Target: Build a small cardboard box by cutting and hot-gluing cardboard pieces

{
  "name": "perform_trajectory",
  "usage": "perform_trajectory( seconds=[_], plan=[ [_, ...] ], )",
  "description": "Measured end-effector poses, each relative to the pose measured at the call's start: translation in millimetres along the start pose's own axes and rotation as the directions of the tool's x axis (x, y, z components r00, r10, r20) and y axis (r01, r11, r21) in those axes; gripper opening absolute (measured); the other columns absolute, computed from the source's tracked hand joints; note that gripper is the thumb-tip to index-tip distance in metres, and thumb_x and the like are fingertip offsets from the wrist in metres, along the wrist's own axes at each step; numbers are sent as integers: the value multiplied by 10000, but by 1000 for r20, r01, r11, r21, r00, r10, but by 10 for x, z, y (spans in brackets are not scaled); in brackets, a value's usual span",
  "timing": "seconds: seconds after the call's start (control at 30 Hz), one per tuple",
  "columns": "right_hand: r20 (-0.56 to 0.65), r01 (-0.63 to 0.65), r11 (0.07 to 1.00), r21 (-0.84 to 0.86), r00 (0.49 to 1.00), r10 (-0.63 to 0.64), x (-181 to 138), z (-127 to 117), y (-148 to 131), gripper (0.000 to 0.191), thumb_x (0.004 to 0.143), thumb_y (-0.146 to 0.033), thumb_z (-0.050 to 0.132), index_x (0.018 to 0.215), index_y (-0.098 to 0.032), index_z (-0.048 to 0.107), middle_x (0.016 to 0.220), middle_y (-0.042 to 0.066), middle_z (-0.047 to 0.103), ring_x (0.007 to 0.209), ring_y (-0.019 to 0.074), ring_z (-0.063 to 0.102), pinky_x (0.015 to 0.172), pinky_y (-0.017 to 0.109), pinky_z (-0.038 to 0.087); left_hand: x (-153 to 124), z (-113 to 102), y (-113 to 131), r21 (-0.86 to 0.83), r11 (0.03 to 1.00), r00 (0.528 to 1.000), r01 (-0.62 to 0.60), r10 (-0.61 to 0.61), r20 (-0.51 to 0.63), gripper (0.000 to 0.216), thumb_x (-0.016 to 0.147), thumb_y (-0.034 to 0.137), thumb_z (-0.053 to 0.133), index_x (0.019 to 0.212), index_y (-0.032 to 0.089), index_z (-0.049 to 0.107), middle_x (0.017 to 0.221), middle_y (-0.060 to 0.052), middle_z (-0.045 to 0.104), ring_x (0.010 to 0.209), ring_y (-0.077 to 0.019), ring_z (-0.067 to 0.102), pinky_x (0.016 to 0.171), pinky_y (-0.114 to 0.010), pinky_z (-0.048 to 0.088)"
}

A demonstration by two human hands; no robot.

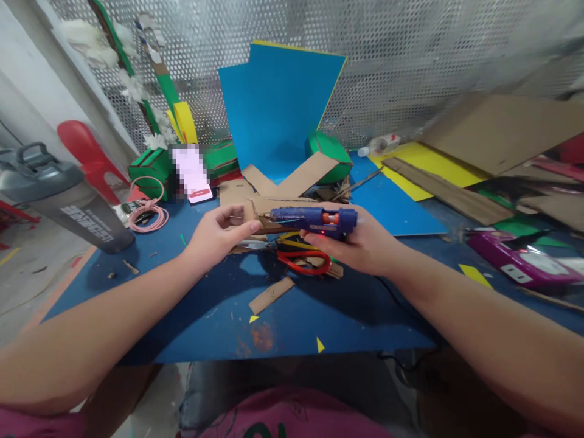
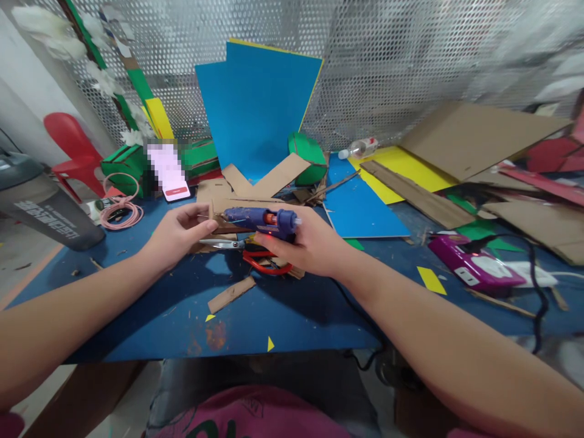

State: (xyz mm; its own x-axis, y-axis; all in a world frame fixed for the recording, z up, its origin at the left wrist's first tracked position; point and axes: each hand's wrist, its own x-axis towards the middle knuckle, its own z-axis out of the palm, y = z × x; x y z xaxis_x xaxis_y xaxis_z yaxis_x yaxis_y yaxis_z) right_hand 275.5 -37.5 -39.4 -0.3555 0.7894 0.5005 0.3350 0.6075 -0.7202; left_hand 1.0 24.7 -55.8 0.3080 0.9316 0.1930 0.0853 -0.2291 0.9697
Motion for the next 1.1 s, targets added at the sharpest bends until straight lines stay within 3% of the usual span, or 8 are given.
perform_trajectory(
  seconds=[0.2,0.5,0.7,0.93,1.1],
  plan=[
    [-3,-16,1000,5,1000,16,-7,-9,49,309,987,-374,778,1274,-272,826,1197,79,876,1160,328,825,1052,471,679,0,-5,16,-10,1000,1000,-4,4,-7,596,690,592,1009,1122,199,888,1154,-129,888,1071,-331,840,957,-437,687],
    [-47,-26,998,-54,999,23,11,-98,46,223,943,-443,815,1039,-243,843,931,43,851,921,290,822,848,407,696,-4,-9,18,-36,999,999,-14,12,-35,662,674,637,1012,1138,183,880,1170,-141,884,1057,-315,839,958,-414,676],
    [-20,-24,1000,-13,1000,24,48,-157,29,162,907,-440,826,863,-286,804,814,20,812,995,307,839,925,435,709,1,-27,8,-49,998,998,-31,28,-60,653,659,627,1026,1125,193,881,1156,-130,886,1044,-294,838,955,-398,681],
    [-11,-35,999,4,999,35,52,-199,16,209,932,-483,779,975,-282,818,867,40,834,1045,311,833,944,449,712,25,-51,-36,-40,996,993,-80,77,-85,653,651,638,1026,1122,210,880,1151,-126,887,1064,-321,841,957,-420,692],
    [2,-54,998,22,999,54,66,-249,-25,182,927,-426,776,893,-247,768,776,40,777,1009,310,820,992,470,694,28,-55,-2,-56,994,993,-92,87,-77,666,657,640,1024,1134,199,878,1160,-137,884,1087,-327,838,969,-413,687]
  ],
)
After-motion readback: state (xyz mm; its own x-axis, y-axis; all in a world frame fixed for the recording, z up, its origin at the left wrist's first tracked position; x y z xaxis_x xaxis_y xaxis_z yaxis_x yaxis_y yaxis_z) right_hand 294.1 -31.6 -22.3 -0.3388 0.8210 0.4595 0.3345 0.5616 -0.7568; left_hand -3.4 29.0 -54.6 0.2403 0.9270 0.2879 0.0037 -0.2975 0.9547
